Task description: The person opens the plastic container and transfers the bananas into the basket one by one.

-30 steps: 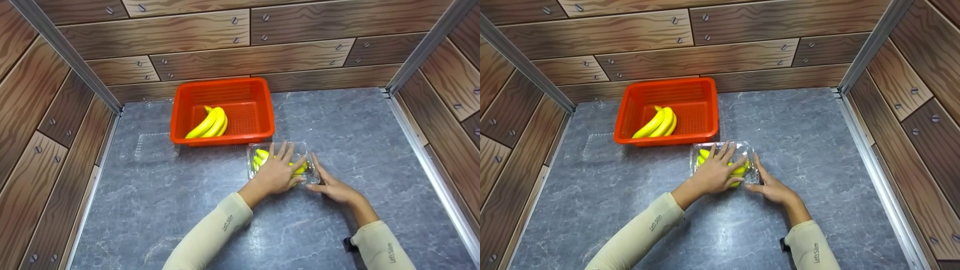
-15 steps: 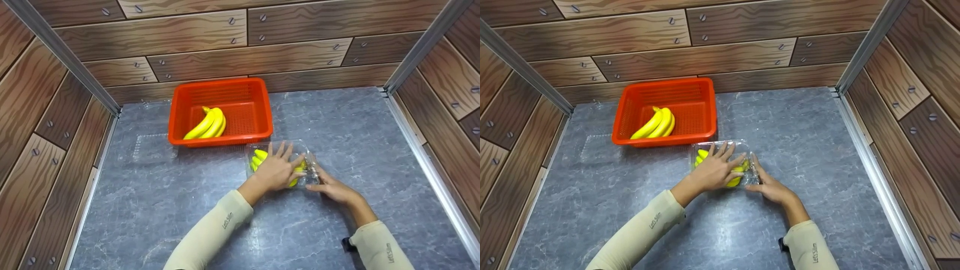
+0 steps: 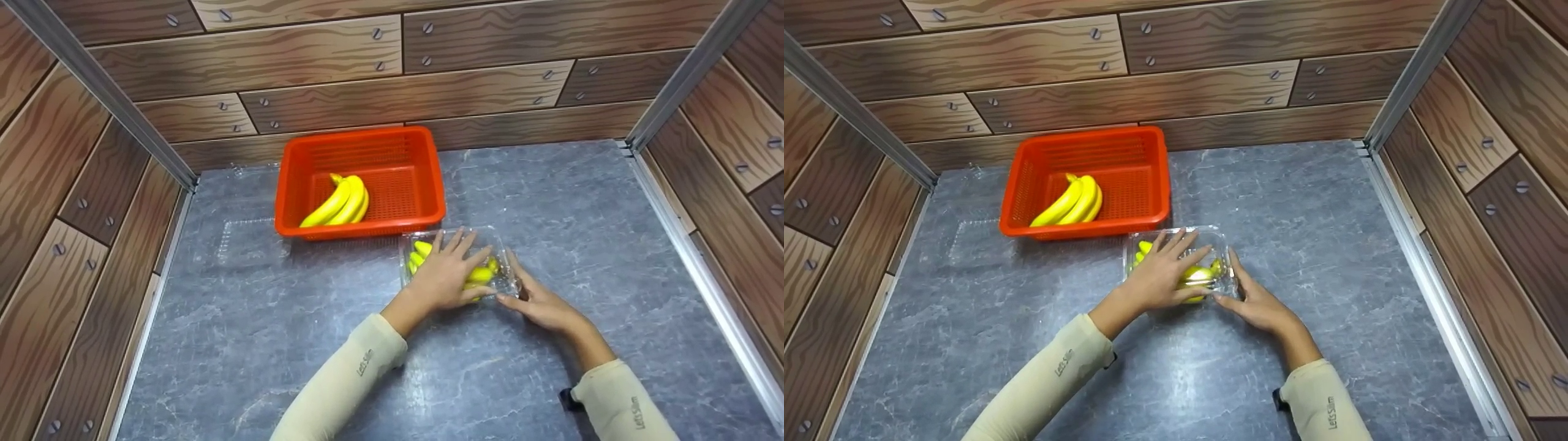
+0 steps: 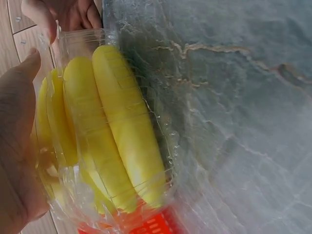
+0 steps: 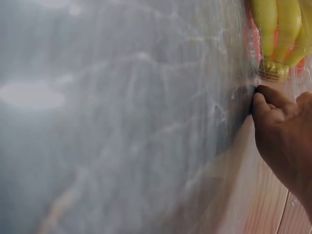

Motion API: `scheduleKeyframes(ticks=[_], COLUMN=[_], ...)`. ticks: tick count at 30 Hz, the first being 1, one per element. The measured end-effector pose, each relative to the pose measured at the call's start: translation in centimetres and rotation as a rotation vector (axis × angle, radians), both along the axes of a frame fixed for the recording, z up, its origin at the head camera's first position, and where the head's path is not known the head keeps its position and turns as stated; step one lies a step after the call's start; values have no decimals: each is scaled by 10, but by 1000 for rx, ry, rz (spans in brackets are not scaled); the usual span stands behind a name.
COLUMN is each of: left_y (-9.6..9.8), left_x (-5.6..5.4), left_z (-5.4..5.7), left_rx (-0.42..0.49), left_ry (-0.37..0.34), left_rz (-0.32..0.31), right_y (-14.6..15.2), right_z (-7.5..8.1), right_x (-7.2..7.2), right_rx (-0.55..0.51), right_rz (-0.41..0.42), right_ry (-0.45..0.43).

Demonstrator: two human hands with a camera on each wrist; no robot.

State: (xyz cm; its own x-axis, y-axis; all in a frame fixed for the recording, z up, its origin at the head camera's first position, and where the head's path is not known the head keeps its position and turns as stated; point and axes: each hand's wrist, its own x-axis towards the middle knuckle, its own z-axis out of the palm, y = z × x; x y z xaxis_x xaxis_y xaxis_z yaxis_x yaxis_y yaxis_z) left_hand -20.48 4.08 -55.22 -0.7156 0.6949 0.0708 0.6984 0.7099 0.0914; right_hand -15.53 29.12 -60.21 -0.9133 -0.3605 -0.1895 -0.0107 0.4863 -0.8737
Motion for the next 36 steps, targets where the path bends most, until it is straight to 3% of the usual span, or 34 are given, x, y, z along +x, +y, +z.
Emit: scheduleKeyframes(ticks=[7,20,28,36], left_y=[-5,-13,-34,-61], left_x=[0,-1,-4,-5], left_z=[4,3,-2,-14], left_rx=[70,86,117,146], left_ry=[-17,12,-24,-44], left_rz=[-19,-32,-6,-7], right_y=[-1,1,1,1], right_z=[-2,-2,-2,-2], right_x=[-2,-3,-3,-2], right_rx=[-49,7,27,24], right_rz=[-10,-23,-47,-48], right_ry=[81,84,87,68])
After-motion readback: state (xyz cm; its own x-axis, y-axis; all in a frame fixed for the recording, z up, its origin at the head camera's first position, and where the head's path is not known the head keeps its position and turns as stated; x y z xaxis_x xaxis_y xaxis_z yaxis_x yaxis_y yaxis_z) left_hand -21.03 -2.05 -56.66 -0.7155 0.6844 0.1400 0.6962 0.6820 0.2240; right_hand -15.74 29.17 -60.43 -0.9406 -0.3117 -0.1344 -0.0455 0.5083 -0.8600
